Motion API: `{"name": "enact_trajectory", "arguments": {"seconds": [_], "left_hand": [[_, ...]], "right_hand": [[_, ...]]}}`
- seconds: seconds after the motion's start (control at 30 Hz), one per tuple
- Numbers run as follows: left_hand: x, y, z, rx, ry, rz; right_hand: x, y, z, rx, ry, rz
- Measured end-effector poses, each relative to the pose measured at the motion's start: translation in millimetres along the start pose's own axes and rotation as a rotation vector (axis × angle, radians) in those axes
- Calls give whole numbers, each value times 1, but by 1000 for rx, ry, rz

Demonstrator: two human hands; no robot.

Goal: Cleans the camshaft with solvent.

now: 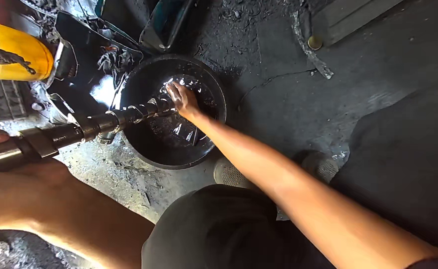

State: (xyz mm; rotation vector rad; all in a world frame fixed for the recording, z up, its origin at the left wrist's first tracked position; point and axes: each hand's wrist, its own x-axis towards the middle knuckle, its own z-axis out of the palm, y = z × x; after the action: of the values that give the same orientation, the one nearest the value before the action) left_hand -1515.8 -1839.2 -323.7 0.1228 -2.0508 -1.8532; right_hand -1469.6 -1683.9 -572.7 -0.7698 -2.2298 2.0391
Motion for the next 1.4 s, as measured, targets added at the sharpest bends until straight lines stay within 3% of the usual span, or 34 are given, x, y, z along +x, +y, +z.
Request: {"name": "enact_trajectory", "arguments": {"seconds": [0.1,0.3,0.57,0.7,0.87,1.07,1.13,1.23,1.33,1.4], "left_hand": [[1,1,7,-41,-55,56],[4,-1,6,-50,-194,88],[36,-22,-40,-114,-661,255],[36,-20,-48,-201,-740,280],[28,-22,-56,-210,-709,218],[29,-25,-62,-154,-621,196],[27,-22,-58,-156,-620,219],[31,-26,-62,-162,-648,227],[31,-25,-59,-199,-716,243],[28,-20,-52,-255,-788,275]], "right_hand": [[37,-3,-19,51,-192,-12],[36,-63,-34,384,-72,-123],[39,-140,-72,700,-113,-249],[28,-113,-80,360,-67,-352],[-5,-29,-69,-346,-346,-104],[-53,-11,-45,-573,-211,195],[-50,-10,-48,-636,-231,195],[-29,-10,-62,-475,-296,232],[-17,-14,-66,-378,-192,381],[-13,-16,-61,-371,-172,343]]}}
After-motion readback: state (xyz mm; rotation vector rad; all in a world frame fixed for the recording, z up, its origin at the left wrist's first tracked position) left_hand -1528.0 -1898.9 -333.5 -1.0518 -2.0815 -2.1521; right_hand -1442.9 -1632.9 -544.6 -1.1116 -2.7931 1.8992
